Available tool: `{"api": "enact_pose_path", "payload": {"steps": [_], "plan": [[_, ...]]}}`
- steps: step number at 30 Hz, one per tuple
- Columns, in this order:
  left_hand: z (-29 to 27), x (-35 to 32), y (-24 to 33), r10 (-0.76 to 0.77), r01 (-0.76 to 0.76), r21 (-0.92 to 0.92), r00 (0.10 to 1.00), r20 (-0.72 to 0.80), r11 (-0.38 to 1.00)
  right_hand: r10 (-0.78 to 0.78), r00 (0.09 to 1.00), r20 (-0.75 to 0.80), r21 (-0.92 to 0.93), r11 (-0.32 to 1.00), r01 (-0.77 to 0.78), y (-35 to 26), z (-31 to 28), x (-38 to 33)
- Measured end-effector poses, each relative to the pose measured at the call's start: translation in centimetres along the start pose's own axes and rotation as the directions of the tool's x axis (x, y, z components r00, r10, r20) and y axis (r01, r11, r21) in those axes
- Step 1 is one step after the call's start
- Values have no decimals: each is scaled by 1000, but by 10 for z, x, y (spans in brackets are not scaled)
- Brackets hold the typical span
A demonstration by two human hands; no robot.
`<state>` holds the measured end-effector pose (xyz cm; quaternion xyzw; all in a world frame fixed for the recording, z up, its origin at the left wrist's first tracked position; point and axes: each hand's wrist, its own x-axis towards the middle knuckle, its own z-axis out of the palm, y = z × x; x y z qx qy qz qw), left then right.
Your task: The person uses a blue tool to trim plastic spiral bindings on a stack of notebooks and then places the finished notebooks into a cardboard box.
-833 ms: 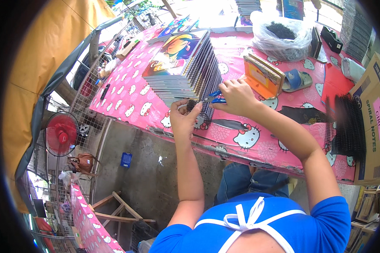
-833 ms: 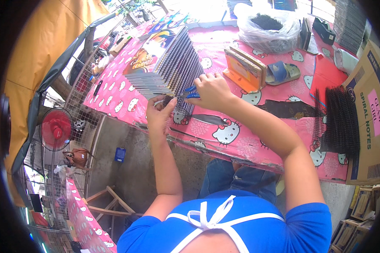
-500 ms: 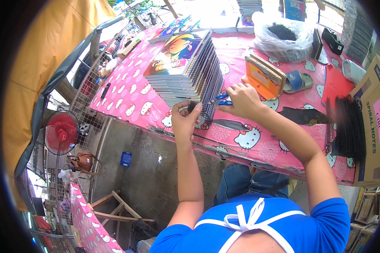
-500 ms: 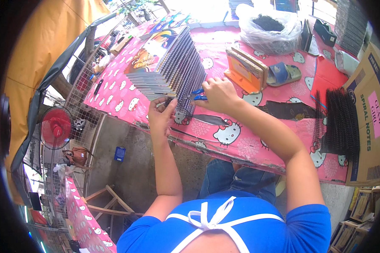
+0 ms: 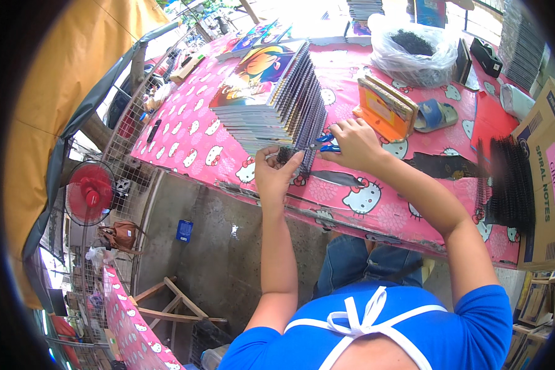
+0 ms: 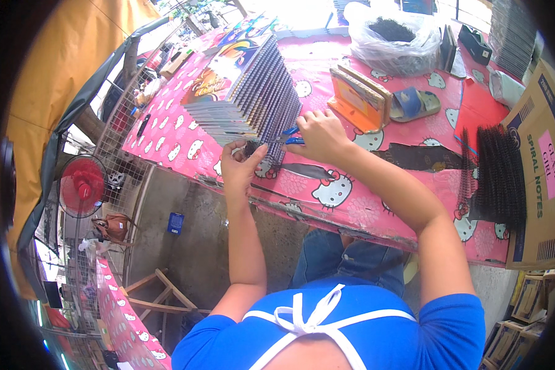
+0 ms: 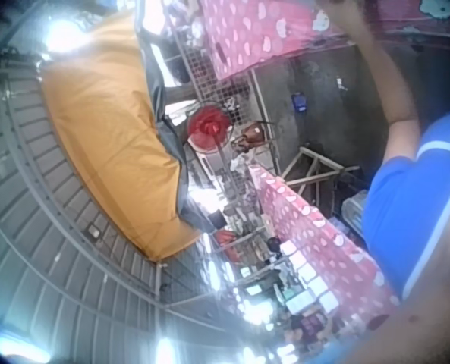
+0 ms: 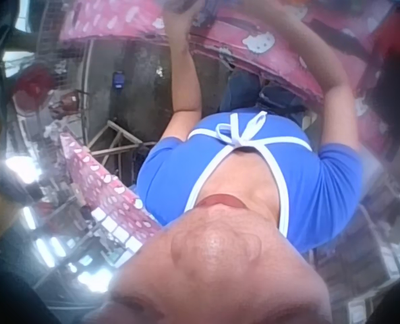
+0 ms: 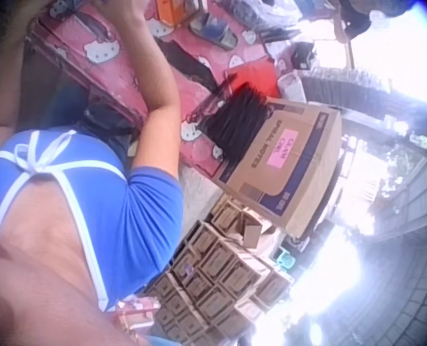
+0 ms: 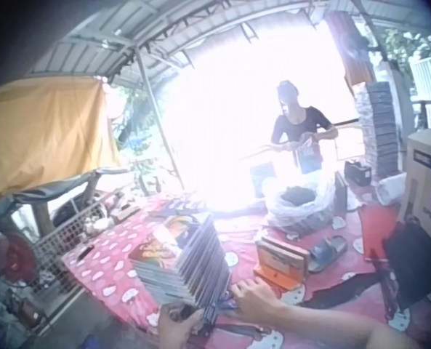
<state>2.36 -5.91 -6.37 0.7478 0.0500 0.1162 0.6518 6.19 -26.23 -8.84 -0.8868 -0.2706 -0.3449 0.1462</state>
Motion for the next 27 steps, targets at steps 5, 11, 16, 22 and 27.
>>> {"api": "enact_pose_path", "payload": {"steps": [5, 11, 16, 22, 27], "plan": [[2, 1, -4, -4, 5, -44, 1000, 9, 999, 195, 818, 541, 45, 965, -259, -15, -7, 18], [-8, 8, -17, -35, 34, -142, 999, -7, 989, 148, 942, 301, 40, 985, -167, -9, -8, 1], [-2, 3, -14, -29, 30, -58, 999, 14, 998, 79, 965, 248, 17, 996, -86, -10, 3, 8], [-12, 7, -26, -60, 64, -185, 998, 24, 981, 190, 817, 545, 45, 966, -255, -20, -12, 7], [-2, 0, -16, -85, 89, -105, 996, 39, 991, -20, 1000, -3, -18, 1000, 20, -2, 14, -5]]}}
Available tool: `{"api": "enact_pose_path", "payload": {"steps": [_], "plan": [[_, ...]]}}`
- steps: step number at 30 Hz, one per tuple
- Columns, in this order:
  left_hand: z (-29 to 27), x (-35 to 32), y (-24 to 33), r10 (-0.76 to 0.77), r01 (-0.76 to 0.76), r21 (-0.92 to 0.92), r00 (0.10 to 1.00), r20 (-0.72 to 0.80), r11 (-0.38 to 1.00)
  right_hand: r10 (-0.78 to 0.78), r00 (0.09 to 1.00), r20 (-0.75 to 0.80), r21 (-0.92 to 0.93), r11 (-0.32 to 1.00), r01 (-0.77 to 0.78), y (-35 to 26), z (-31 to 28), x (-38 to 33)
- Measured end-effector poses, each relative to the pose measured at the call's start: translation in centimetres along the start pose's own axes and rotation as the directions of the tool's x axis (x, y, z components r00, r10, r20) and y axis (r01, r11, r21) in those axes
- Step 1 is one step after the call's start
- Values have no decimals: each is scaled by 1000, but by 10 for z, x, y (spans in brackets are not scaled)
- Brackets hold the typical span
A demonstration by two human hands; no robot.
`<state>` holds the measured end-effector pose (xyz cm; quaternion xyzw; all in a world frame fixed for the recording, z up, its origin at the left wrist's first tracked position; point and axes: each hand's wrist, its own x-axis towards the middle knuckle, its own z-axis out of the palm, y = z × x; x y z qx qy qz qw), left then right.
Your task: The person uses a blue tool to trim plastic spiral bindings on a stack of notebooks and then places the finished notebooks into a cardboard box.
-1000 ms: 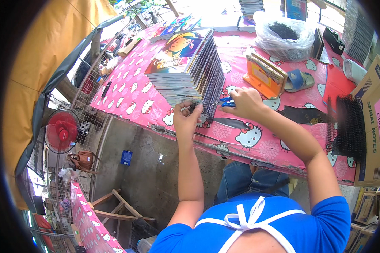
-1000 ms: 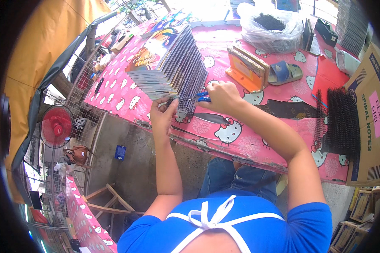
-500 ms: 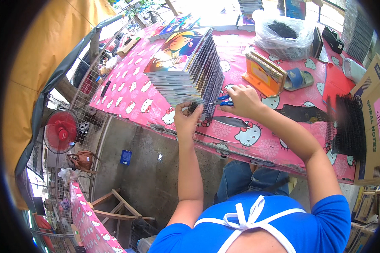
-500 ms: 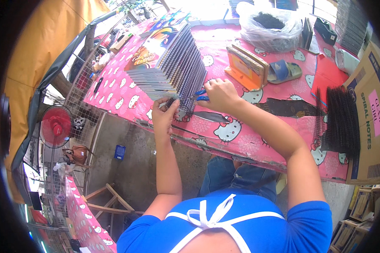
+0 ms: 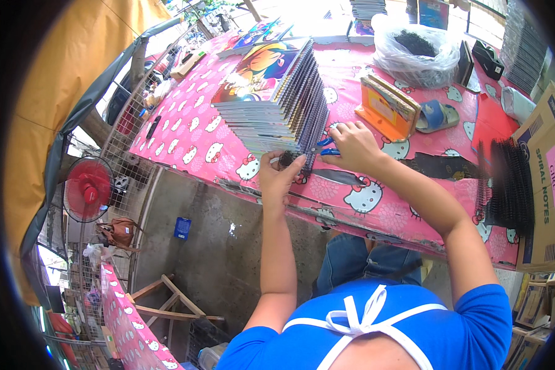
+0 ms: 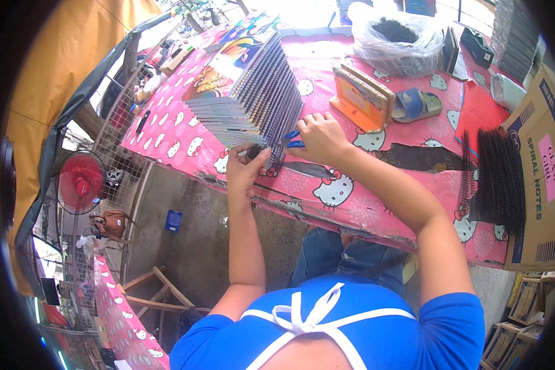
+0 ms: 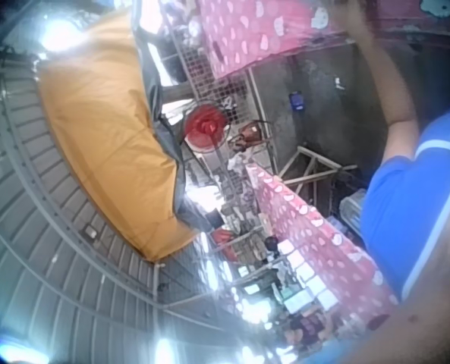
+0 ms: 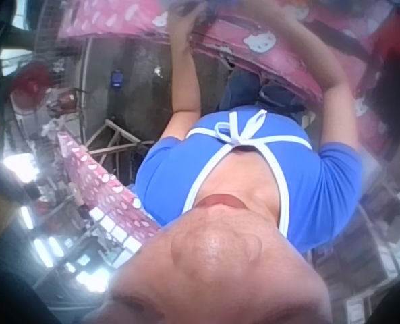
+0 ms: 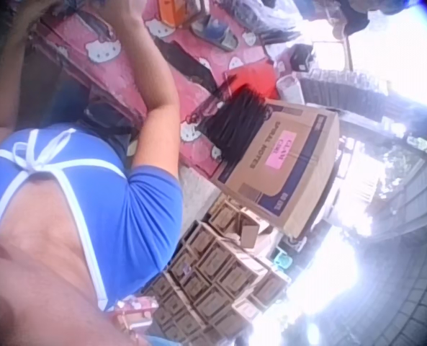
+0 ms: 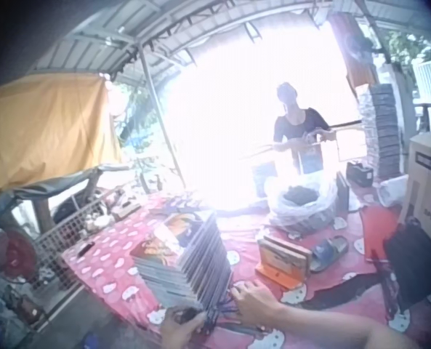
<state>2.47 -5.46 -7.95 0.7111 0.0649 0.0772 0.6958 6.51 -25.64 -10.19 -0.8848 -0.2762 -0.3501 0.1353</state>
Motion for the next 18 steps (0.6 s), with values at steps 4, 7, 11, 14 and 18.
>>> {"api": "enact_pose_path", "payload": {"steps": [4, 7, 11, 14, 18], "plan": [[-7, 7, -13, 3, -2, -71, 1000, 12, 997, 139, 911, 388, 100, 976, -192, -12, -2, 10], [-14, 8, -19, -3, 2, -119, 1000, -14, 993, 201, 831, 519, 95, 952, -290, -17, -9, 3], [-9, 3, -15, -52, 50, -124, 999, -15, 991, 105, 984, 143, 76, 990, -117, -7, 0, -8], [-5, 3, -21, -66, 65, -53, 998, -15, 996, 66, 990, 126, 60, 996, -74, -10, 3, 1], [-10, 6, -24, -75, 74, -132, 997, -2, 988, 198, 819, 539, 65, 959, -275, -18, -7, 9]]}}
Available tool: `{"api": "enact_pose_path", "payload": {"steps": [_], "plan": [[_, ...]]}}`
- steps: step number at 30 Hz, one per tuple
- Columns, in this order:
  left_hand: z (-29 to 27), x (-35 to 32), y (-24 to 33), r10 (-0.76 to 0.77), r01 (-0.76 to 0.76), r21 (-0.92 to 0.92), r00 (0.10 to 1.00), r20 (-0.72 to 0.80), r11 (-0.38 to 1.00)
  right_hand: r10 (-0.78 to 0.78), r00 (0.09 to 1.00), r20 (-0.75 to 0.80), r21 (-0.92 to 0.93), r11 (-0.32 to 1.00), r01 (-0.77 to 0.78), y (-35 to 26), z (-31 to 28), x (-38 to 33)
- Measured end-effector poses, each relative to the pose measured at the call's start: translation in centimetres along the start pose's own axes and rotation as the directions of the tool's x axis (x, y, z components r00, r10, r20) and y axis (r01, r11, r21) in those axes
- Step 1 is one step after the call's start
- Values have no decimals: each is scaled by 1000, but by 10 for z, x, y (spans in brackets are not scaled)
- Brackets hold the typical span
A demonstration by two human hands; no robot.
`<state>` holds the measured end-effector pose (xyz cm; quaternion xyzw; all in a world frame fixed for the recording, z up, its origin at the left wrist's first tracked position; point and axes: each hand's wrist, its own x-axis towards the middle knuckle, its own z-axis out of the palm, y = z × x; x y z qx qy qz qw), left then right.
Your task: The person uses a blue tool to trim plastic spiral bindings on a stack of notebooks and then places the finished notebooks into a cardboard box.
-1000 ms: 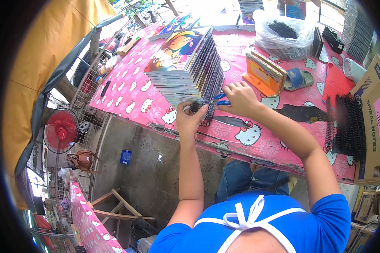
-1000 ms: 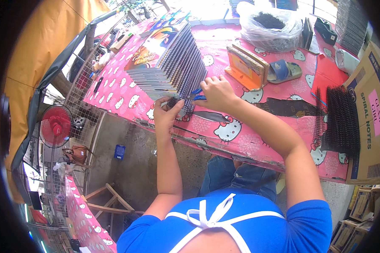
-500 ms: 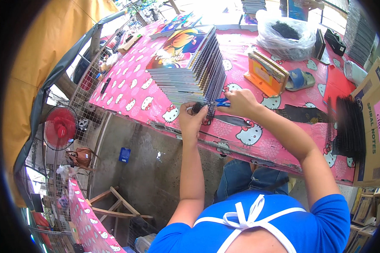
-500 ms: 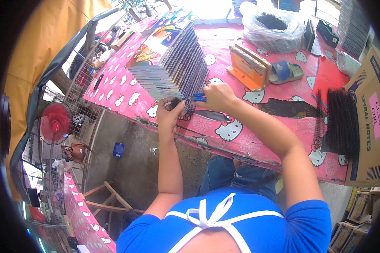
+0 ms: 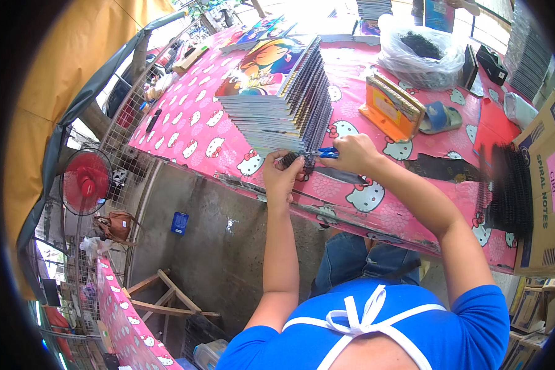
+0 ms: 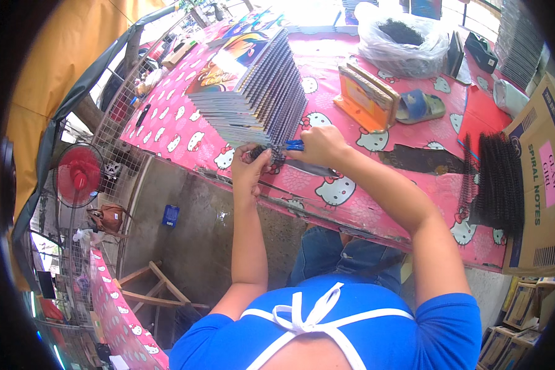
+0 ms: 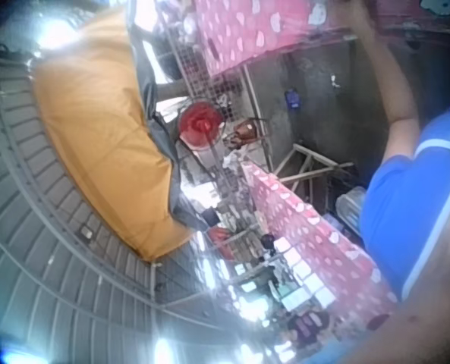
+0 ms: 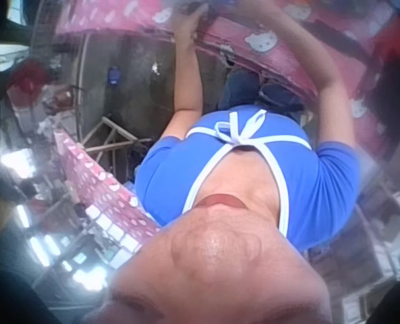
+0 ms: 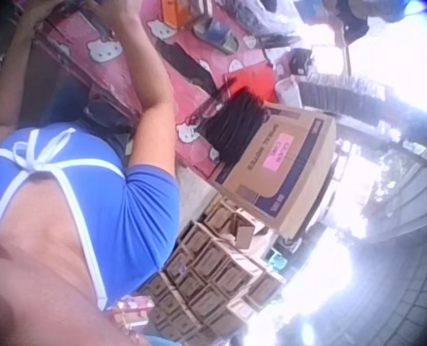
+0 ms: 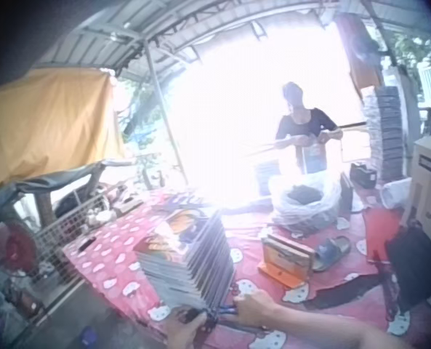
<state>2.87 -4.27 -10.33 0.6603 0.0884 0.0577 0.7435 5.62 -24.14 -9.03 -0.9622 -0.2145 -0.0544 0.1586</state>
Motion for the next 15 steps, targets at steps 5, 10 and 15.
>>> {"api": "enact_pose_path", "payload": {"steps": [5, 10, 15], "plan": [[-3, -4, -3, -15, 14, -77, 1000, -15, 997, -95, 971, -222, -74, 994, 80, 13, 5, -11], [9, -3, -11, 34, -36, -76, 999, -28, 996, -136, 966, -221, -90, 989, 119, 11, 19, 1], [-6, 3, -22, -54, 52, -161, 998, -9, 986, -11, 999, 32, -17, 1000, 11, 2, 4, -10]]}}
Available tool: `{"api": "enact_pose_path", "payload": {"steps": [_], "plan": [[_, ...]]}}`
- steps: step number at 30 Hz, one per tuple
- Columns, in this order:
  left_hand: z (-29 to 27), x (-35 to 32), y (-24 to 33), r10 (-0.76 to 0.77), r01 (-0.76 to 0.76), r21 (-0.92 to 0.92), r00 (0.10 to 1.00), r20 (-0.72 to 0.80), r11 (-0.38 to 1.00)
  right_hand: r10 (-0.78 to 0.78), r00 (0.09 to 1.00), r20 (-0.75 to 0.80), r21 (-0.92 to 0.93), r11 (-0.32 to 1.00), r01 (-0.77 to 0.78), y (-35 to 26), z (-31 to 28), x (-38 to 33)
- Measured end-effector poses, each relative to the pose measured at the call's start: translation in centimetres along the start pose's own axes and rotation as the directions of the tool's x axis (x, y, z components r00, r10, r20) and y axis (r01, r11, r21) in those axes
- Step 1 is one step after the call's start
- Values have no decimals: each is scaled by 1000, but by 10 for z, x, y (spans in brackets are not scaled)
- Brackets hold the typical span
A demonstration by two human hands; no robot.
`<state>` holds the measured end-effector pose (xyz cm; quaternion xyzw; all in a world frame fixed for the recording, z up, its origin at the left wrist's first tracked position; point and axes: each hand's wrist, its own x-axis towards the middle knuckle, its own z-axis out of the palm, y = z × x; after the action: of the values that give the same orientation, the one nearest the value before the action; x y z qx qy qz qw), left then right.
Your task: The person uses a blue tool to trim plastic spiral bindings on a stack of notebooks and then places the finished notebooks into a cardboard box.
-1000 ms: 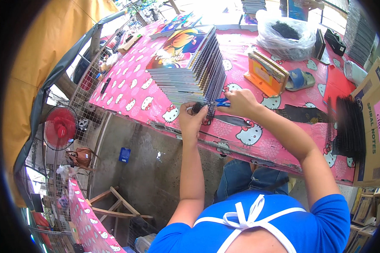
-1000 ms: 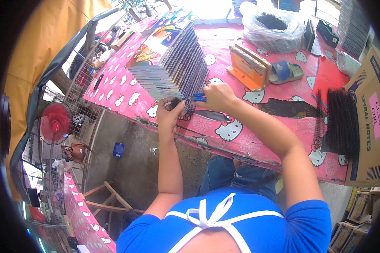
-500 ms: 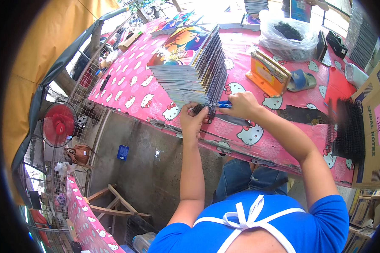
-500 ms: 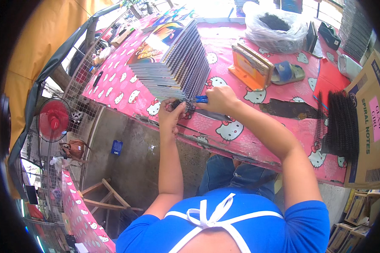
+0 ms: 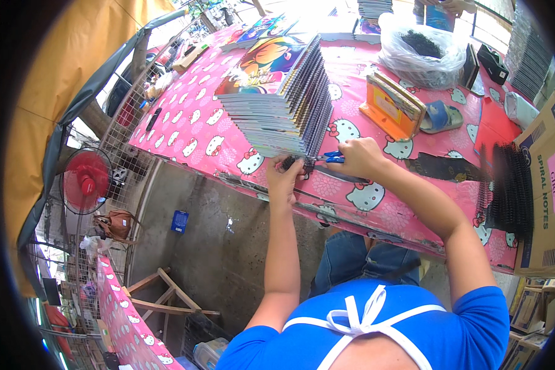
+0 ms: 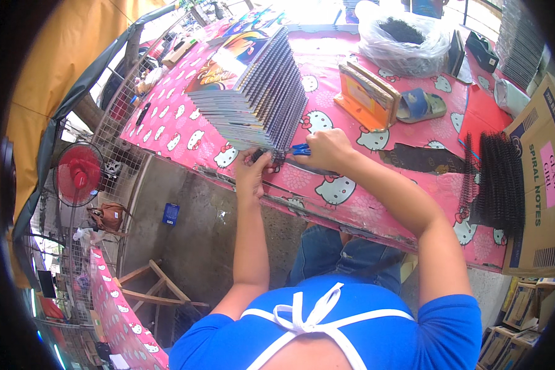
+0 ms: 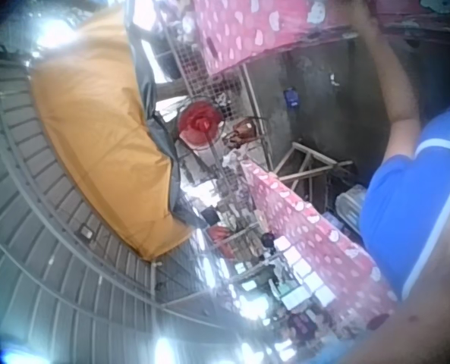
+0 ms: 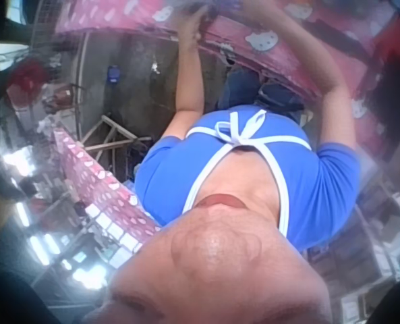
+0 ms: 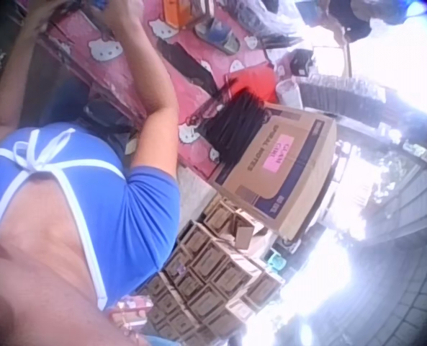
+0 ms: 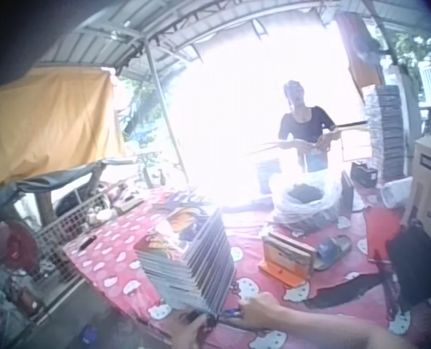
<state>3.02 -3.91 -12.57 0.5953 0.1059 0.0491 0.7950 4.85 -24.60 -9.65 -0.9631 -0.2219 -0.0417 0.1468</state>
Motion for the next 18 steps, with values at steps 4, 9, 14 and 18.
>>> {"api": "enact_pose_path", "payload": {"steps": [4, 9, 14, 18], "plan": [[6, -5, 2, -36, 35, 42, 999, 23, 999, -278, 802, -528, -208, 958, 196, 23, 15, 2], [6, -2, -7, 28, -29, 94, 1000, 9, 995, -68, 993, -93, -71, 996, 62, 6, 11, 11], [-9, 1, -9, -15, 11, 96, 999, 44, 995, 34, 994, 107, -52, 998, -28, 3, -11, -3], [4, -3, -6, 6, -11, 151, 1000, 28, 989, -174, 950, -260, -186, 974, 128, 26, 20, 0]]}}
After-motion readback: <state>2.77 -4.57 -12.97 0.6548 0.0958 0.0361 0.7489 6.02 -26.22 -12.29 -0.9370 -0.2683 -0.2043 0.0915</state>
